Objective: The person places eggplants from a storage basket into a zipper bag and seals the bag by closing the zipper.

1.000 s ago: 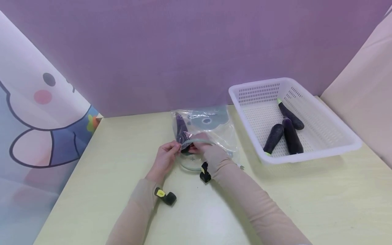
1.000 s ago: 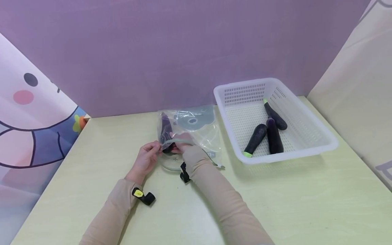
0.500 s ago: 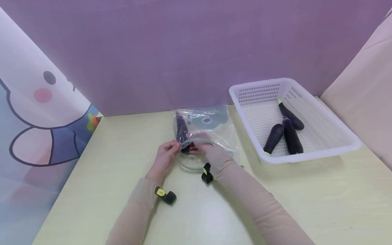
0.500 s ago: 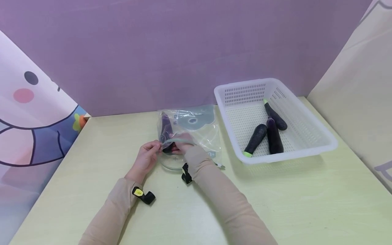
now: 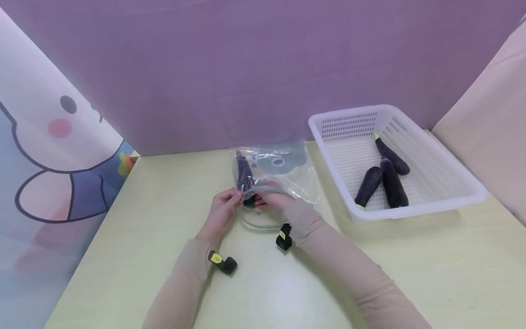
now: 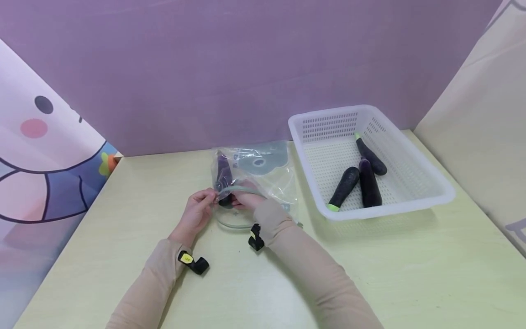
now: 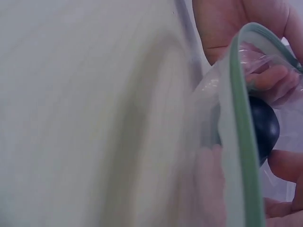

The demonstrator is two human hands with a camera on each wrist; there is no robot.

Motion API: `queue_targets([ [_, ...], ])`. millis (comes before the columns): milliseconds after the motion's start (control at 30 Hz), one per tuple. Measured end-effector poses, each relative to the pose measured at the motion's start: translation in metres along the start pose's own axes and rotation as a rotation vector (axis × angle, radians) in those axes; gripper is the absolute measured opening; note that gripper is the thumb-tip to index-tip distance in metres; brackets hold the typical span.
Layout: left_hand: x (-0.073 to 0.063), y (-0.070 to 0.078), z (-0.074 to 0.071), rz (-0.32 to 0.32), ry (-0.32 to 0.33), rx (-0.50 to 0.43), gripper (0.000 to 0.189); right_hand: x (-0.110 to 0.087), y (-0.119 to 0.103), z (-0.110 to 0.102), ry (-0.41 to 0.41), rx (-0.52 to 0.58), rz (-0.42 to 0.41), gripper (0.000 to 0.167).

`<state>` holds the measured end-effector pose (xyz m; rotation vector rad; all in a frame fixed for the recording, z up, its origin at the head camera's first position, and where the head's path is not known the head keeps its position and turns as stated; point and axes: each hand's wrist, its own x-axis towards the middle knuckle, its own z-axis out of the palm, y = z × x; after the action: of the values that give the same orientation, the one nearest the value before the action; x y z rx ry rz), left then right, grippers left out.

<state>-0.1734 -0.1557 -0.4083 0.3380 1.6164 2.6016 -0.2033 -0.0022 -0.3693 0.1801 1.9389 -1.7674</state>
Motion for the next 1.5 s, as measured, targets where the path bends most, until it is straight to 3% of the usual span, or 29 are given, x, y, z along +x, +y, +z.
queue_targets([
  [233, 0.002, -0.001, 0.001, 0.005, -0.009, 0.008, 0.020, -0.010, 0.005, -0.010, -0.104, -0.020, -0.056, 0.027],
  [600, 0.001, -0.001, 0.001, -0.008, 0.018, 0.027, 0.025, -0.024, 0.010, -0.026, -0.239, -0.168, -0.101, 0.039],
  [800, 0.001, -0.001, 0.000, -0.015, 0.024, 0.042, 0.032, -0.037, 0.014, -0.033, -0.253, -0.227, -0.094, 0.045],
  [1033, 0.000, -0.002, 0.000, -0.019, 0.020, 0.047, 0.017, -0.044, 0.023, -0.049, -0.249, -0.284, -0.166, 0.042],
  [1333, 0.000, -0.004, -0.001, 0.000, 0.006, 0.015, 0.016, -0.049, 0.026, -0.062, -0.371, -0.341, -0.278, 0.039],
  [1500, 0.000, -0.003, 0.000, -0.003, 0.002, 0.038, 0.033, -0.050, 0.025, -0.067, -0.415, -0.333, -0.283, 0.039],
])
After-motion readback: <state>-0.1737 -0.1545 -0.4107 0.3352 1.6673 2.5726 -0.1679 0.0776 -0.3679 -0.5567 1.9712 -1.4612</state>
